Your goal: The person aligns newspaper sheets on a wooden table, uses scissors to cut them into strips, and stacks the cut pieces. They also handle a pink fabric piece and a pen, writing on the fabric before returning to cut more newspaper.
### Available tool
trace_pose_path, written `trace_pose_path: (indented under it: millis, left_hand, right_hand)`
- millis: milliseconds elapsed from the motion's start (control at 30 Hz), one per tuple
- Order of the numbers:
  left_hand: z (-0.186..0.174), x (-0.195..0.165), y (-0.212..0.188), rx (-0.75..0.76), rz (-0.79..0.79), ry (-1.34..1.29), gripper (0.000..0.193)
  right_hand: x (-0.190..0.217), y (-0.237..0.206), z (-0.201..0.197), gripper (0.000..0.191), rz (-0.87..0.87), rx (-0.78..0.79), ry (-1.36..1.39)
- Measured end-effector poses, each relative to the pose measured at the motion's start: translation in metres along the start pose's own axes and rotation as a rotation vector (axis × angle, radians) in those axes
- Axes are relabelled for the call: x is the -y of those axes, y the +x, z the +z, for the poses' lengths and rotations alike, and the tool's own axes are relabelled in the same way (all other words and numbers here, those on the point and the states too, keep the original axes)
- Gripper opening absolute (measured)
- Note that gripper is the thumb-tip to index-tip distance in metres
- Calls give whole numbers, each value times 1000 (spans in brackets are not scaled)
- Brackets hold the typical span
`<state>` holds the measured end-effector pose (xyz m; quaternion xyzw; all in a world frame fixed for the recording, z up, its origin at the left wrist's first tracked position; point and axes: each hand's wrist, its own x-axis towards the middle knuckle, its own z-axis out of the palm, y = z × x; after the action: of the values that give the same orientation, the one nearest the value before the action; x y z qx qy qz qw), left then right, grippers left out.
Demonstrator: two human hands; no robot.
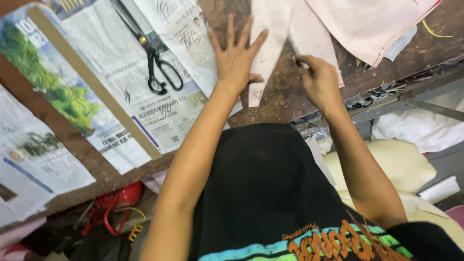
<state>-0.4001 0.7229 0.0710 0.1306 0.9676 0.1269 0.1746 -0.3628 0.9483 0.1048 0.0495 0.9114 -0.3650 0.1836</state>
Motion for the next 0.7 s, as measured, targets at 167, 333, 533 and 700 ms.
trace_pose_path:
  millis: [167,333,533,700]
  left_hand:
    - [4,-1,-7,-70,4,25,122]
    - [28,-53,17,-271,107,-75,101]
    - [48,-142,30,-108,215,14,105]
    - [43,-129,20,-37,255,89,113]
  right_hand:
    - [-53,-41,-28,32,-5,-249,0]
    - [-87,-69,-44,35,201,-340,97]
    - [-82,-76,-42,35,146,-313,229]
    - [-84,-83,-43,34,336,-253,335]
